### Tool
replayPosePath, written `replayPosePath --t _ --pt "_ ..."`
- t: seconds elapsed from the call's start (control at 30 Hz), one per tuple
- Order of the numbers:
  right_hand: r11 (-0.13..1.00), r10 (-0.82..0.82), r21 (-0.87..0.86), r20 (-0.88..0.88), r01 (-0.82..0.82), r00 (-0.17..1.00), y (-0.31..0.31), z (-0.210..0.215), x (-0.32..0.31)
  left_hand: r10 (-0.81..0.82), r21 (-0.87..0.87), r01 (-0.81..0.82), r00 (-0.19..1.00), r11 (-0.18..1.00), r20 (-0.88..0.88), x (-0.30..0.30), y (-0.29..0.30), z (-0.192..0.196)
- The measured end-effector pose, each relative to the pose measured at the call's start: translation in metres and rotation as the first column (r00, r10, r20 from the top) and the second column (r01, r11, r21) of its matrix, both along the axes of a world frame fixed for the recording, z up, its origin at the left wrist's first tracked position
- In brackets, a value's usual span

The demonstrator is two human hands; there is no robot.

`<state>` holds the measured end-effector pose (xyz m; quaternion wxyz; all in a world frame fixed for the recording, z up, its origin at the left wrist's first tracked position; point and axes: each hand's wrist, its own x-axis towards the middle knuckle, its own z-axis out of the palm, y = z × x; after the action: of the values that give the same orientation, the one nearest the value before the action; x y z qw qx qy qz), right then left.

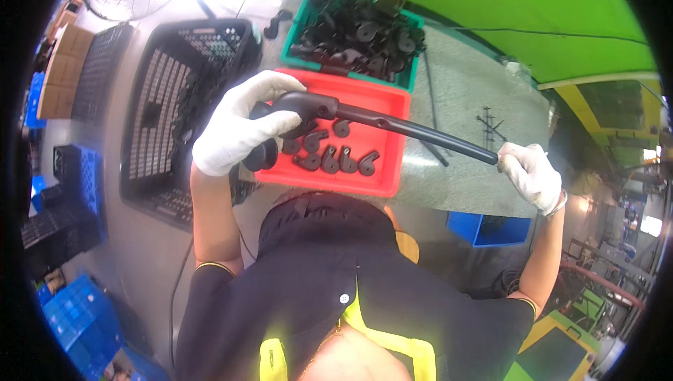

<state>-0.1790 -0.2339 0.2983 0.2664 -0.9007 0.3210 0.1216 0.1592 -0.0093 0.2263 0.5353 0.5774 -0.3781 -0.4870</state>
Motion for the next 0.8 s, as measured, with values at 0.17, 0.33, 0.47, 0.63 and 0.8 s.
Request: replayPosePath --t 0.17,0.33,0.47,0.63,0.8 --pt "0.988 -0.103 -0.108 0.074 0.111 0.992 0.01 0.029 -0.023 -0.006 -0.061 0.013 0.992 0.998 0.122 -0.008 -0.029 0.026" --pt "0.973 -0.172 -0.126 0.166 0.194 0.971 0.018 0.036 -0.049 -0.089 -0.089 0.094 0.995 0.992 0.051 -0.019 -0.048 0.047" --pt "0.959 -0.213 -0.152 0.174 0.24 0.961 0.022 0.04 -0.066 -0.135 -0.103 0.146 0.985 0.984 0.108 -0.024 -0.056 0.053" --pt "0.921 -0.163 -0.316 0.224 0.23 0.961 0.034 0.039 -0.076 -0.159 -0.108 0.182 0.968 0.977 0.195 -0.03 -0.061 0.059" --pt "0.904 -0.213 -0.33 0.199 0.27 0.956 0.044 0.041 -0.08 -0.153 -0.124 0.187 0.958 0.975 0.244 -0.035 -0.057 0.059"
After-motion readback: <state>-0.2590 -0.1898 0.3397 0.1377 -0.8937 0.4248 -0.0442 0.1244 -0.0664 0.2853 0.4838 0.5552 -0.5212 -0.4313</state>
